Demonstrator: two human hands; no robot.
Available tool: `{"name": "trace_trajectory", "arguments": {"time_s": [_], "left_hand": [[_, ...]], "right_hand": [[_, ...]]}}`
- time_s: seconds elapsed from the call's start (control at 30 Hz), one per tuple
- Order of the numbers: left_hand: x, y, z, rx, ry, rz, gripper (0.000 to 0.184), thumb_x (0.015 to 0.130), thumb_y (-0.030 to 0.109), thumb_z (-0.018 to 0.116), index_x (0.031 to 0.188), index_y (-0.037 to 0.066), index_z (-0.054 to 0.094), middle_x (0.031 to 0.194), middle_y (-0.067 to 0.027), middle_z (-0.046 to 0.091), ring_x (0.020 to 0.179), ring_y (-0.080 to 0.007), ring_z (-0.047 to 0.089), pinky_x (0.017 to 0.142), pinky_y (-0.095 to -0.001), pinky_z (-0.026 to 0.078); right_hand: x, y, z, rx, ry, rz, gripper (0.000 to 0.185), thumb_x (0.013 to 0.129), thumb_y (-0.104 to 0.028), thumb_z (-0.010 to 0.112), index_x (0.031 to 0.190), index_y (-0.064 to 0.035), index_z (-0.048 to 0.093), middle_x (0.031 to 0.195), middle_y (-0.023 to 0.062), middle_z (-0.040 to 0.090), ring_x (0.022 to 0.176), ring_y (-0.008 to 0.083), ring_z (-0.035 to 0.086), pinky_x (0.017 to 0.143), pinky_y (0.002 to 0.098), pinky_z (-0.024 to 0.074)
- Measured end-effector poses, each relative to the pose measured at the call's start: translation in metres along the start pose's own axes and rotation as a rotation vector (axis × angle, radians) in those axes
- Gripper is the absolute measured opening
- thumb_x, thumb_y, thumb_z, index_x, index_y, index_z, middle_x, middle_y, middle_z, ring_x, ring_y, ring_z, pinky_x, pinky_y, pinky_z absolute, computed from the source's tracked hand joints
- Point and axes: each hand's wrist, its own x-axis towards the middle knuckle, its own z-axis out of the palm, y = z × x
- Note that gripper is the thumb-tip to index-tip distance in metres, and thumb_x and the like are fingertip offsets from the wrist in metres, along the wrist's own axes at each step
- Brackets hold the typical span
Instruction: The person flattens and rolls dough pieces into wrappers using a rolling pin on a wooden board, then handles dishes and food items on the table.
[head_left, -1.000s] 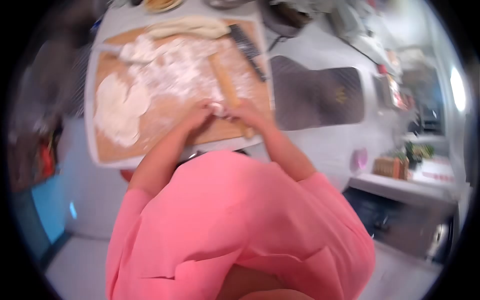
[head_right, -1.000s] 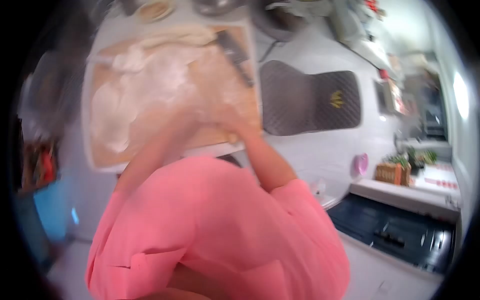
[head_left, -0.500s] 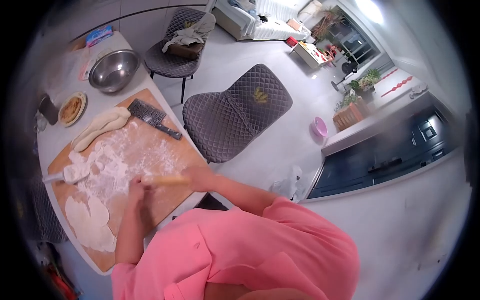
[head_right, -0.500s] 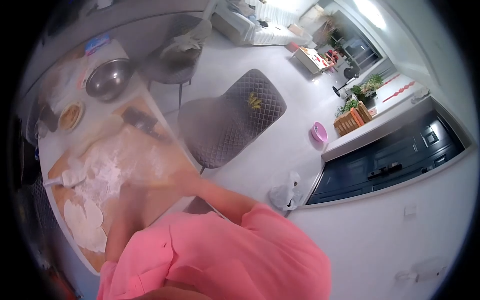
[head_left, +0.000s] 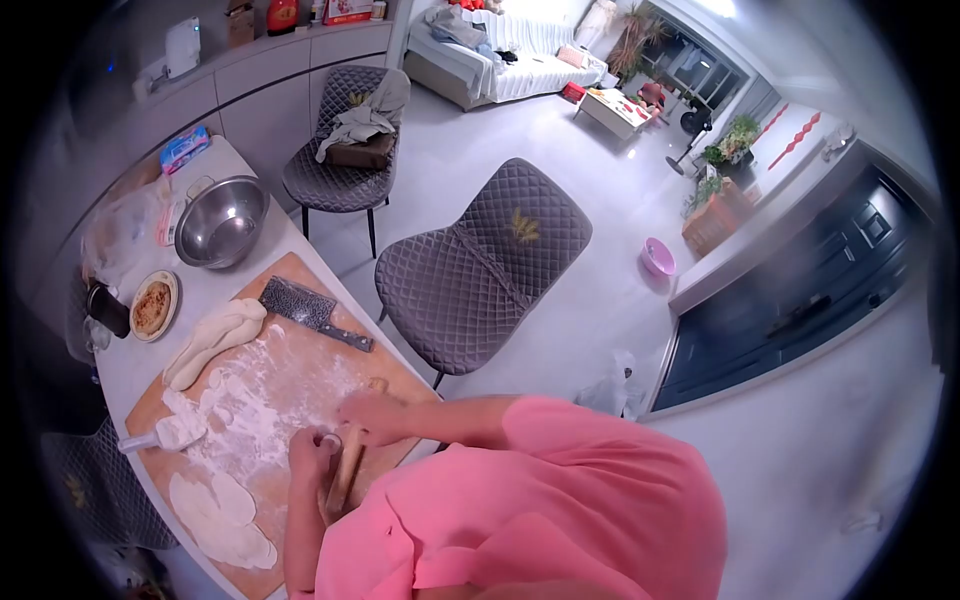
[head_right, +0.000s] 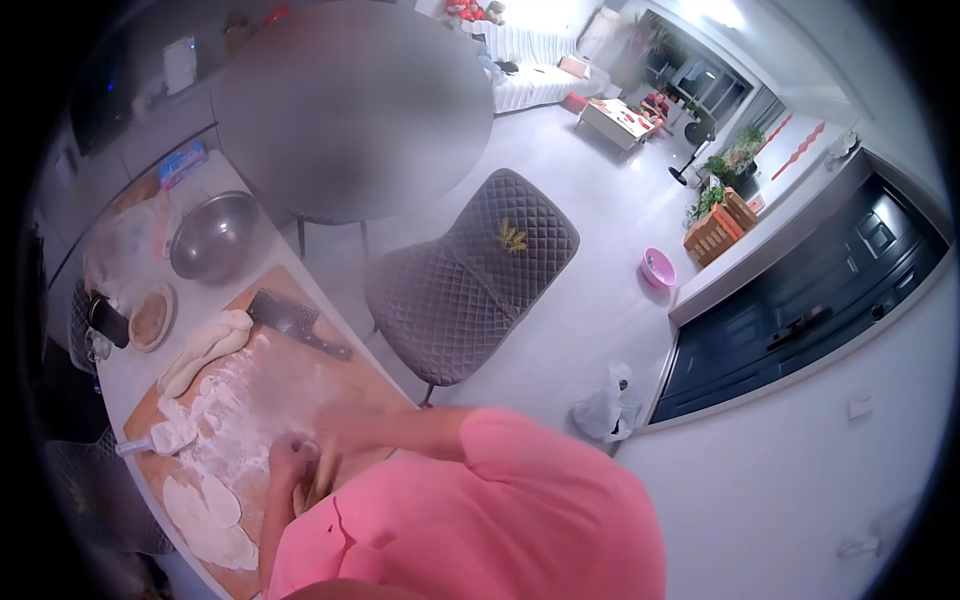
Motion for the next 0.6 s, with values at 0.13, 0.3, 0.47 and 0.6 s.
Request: {"name": "trace_trajectory", "arguments": {"time_s": [0.13,0.3,0.47,0.6], "left_hand": [[-0.009,0.026,0.013,-0.025,0.098,0.028,0.020,0.081,0.016,0.067,0.094,0.001,0.068,0.085,-0.0176,0.069,0.080,-0.0307,0.068,0.075,-0.0398,0.051],[-0.013,0.039,0.010,-0.044,0.162,-0.022,0.020,0.084,0.017,0.063,0.095,0.000,0.066,0.089,-0.0201,0.068,0.083,-0.0359,0.067,0.075,-0.0416,0.051],[-0.007,0.030,0.013,0.032,0.174,0.013,0.020,0.083,0.017,0.061,0.093,0.000,0.066,0.093,-0.0217,0.068,0.086,-0.0376,0.067,0.075,-0.0444,0.050],[0.009,0.013,0.008,0.186,0.104,-0.152,0.021,0.083,0.018,0.063,0.094,0.000,0.067,0.095,-0.0224,0.068,0.088,-0.0366,0.067,0.077,-0.0446,0.050]], "right_hand": [[0.026,0.052,0.063,-0.111,0.381,-0.046,0.038,0.078,-0.018,0.059,0.114,-0.0039,0.058,0.120,0.0162,0.057,0.116,0.0333,0.051,0.099,0.0462,0.0379],[0.011,0.029,0.036,-0.258,0.080,0.159,0.053,0.083,-0.019,0.054,0.133,-0.0029,0.050,0.142,0.0177,0.046,0.133,0.0295,0.042,0.109,0.0433,0.0311],[0.068,0.024,0.039,-0.374,0.260,0.008,0.056,0.082,-0.019,0.055,0.134,-0.0017,0.048,0.144,0.0172,0.045,0.134,0.0308,0.040,0.111,0.0440,0.0288],[0.082,0.003,0.020,-0.268,0.277,0.070,0.057,0.081,-0.018,0.055,0.135,-0.0003,0.048,0.144,0.0161,0.045,0.135,0.0313,0.039,0.112,0.0446,0.0278]]}}
